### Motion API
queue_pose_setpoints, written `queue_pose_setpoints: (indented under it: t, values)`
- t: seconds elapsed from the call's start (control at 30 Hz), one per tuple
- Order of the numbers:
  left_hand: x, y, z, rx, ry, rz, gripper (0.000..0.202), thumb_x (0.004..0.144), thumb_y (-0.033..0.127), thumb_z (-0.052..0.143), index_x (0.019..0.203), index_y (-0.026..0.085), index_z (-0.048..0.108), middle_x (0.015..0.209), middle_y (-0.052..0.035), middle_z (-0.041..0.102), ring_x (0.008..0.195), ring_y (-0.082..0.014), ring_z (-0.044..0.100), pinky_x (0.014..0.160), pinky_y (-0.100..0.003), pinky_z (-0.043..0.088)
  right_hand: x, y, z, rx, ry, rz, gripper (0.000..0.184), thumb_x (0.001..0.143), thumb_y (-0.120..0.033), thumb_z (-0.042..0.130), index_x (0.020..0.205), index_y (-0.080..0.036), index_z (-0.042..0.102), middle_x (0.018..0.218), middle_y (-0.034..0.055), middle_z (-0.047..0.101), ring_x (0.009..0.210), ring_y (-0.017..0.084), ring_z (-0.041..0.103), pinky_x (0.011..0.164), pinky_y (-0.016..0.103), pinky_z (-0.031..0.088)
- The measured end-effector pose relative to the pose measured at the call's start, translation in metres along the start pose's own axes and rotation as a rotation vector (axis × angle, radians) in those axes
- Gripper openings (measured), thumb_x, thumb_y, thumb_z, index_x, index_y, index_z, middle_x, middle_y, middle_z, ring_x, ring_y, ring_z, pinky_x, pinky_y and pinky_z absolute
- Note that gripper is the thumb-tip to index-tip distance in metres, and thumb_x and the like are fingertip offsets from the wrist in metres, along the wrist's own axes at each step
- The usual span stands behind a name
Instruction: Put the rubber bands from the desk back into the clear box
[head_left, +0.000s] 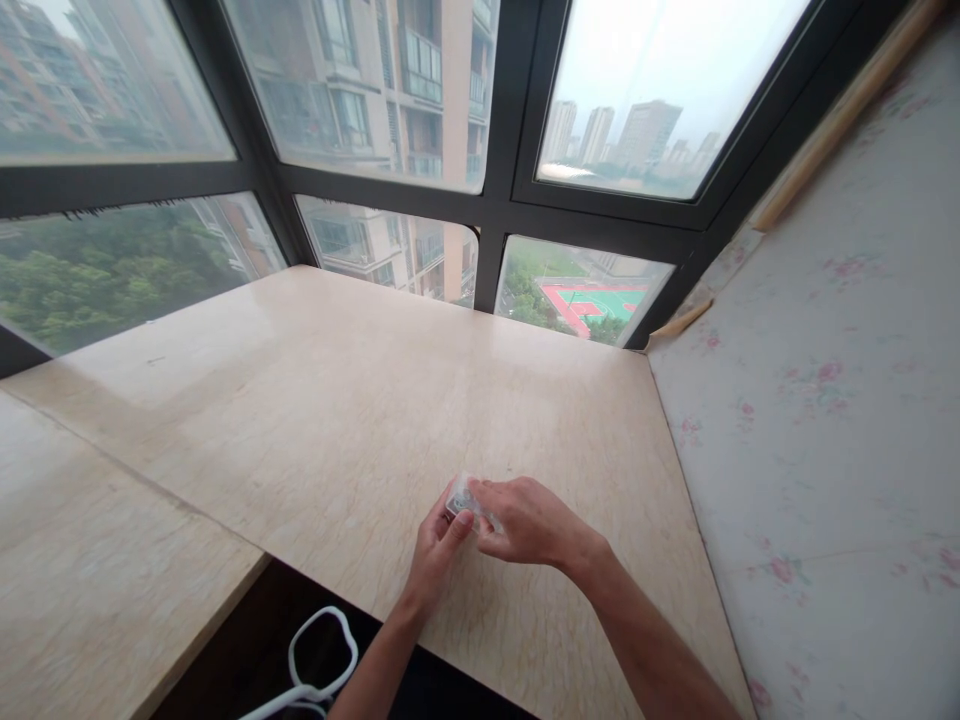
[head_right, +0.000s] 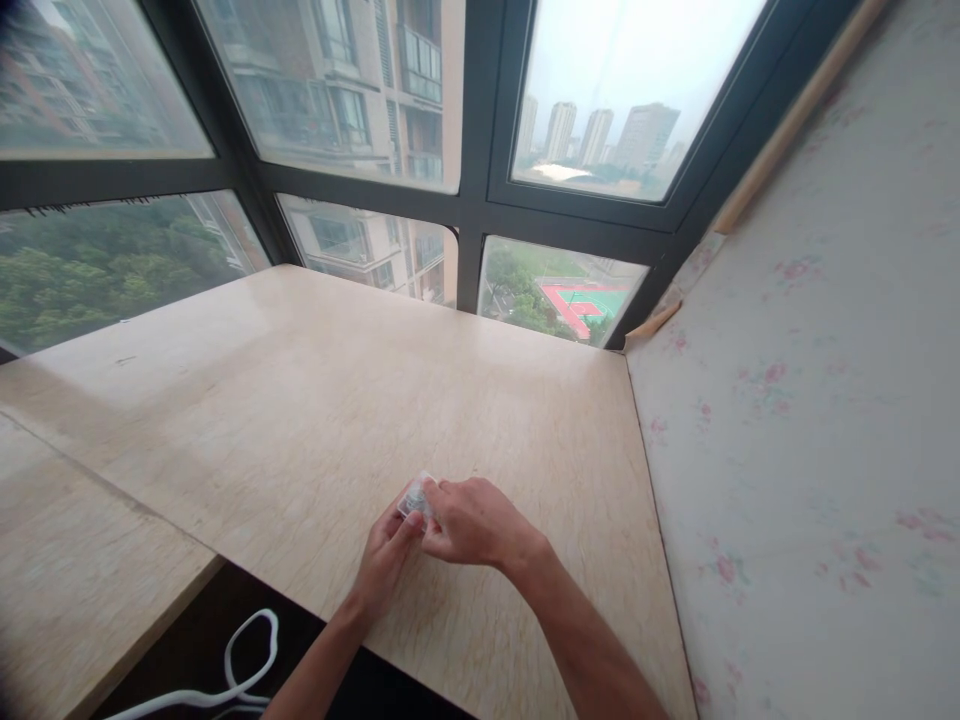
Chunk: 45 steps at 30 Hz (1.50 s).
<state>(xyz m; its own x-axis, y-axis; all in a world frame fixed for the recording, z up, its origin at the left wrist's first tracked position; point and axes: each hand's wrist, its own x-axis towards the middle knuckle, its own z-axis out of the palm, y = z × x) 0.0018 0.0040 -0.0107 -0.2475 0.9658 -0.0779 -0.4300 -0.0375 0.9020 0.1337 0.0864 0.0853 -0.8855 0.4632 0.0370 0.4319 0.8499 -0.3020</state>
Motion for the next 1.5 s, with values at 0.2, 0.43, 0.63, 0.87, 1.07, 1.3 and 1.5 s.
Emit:
queue_pose_setpoints:
  t: [0.2, 0.43, 0.63, 0.87, 1.07, 1.3, 1.5]
  values:
    - [-0.001, 0.003, -0.001, -0.044, -0.027, -0.043, 0.058, 0.081, 0.041, 0.069, 0.132, 0.018, 0.055, 0.121, -0.0138, 0.065, 0.120, -0.0311, 0.055, 0.101, -0.044, 0.042, 0.000, 0.002, 0.000, -0.008, 0.000, -0.028, 0.028, 0.078, -0.022, 0.051, 0.104, -0.017, 0.059, 0.089, 0.0074, 0.072, 0.072, 0.018, 0.063, 0.061, 0.027, 0.039]
    - [-0.002, 0.006, -0.001, -0.082, -0.047, -0.060, 0.056, 0.080, 0.041, 0.070, 0.130, 0.019, 0.057, 0.125, -0.0137, 0.063, 0.118, -0.0309, 0.056, 0.099, -0.042, 0.044, 0.001, 0.001, 0.003, -0.013, 0.017, -0.050, 0.023, 0.080, -0.019, 0.050, 0.101, -0.015, 0.059, 0.086, 0.0087, 0.071, 0.072, 0.019, 0.063, 0.061, 0.027, 0.041]
    - [-0.002, 0.005, -0.004, -0.104, -0.048, -0.062, 0.053, 0.079, 0.044, 0.071, 0.125, 0.018, 0.061, 0.121, -0.0142, 0.064, 0.118, -0.0321, 0.056, 0.099, -0.044, 0.044, 0.002, 0.005, 0.004, -0.029, 0.026, 0.001, 0.018, 0.085, -0.021, 0.049, 0.099, -0.014, 0.060, 0.081, 0.0080, 0.071, 0.067, 0.018, 0.063, 0.058, 0.026, 0.038]
    - [-0.003, 0.006, -0.002, -0.260, -0.160, -0.112, 0.044, 0.081, 0.041, 0.070, 0.117, 0.017, 0.065, 0.120, -0.0149, 0.065, 0.120, -0.0331, 0.054, 0.101, -0.046, 0.041, -0.007, 0.028, -0.009, 0.225, 0.084, 0.100, 0.035, 0.093, -0.026, 0.040, 0.124, -0.018, 0.056, 0.086, 0.0063, 0.073, 0.074, 0.017, 0.067, 0.065, 0.026, 0.044]
    - [-0.004, 0.016, 0.001, -0.378, -0.182, -0.225, 0.049, 0.085, 0.048, 0.059, 0.122, 0.016, 0.062, 0.126, -0.0164, 0.060, 0.120, -0.0365, 0.052, 0.100, -0.054, 0.040, -0.002, 0.046, 0.006, 0.844, 0.229, 0.266, 0.039, 0.095, -0.035, 0.033, 0.119, -0.013, 0.055, 0.082, 0.0067, 0.071, 0.070, 0.017, 0.071, 0.061, 0.028, 0.058]
    - [-0.004, 0.027, -0.002, -0.578, -0.150, -0.300, 0.051, 0.088, 0.049, 0.046, 0.126, 0.016, 0.058, 0.113, -0.0149, 0.067, 0.105, -0.0334, 0.062, 0.096, -0.054, 0.041, 0.005, 0.065, 0.021, 1.092, 0.274, 0.467, 0.035, 0.088, -0.041, 0.044, 0.101, -0.012, 0.058, 0.075, 0.0031, 0.065, 0.062, 0.017, 0.071, 0.050, 0.025, 0.059]
    - [0.013, 0.046, -0.031, -0.475, 0.092, -0.232, 0.044, 0.086, 0.047, 0.049, 0.113, 0.015, 0.062, 0.102, -0.0125, 0.068, 0.086, -0.0240, 0.066, 0.078, -0.039, 0.050, -0.003, 0.080, 0.020, 1.011, 0.254, 0.586, 0.028, 0.086, -0.037, 0.046, 0.089, -0.013, 0.061, 0.071, 0.0030, 0.065, 0.062, 0.017, 0.071, 0.049, 0.024, 0.059]
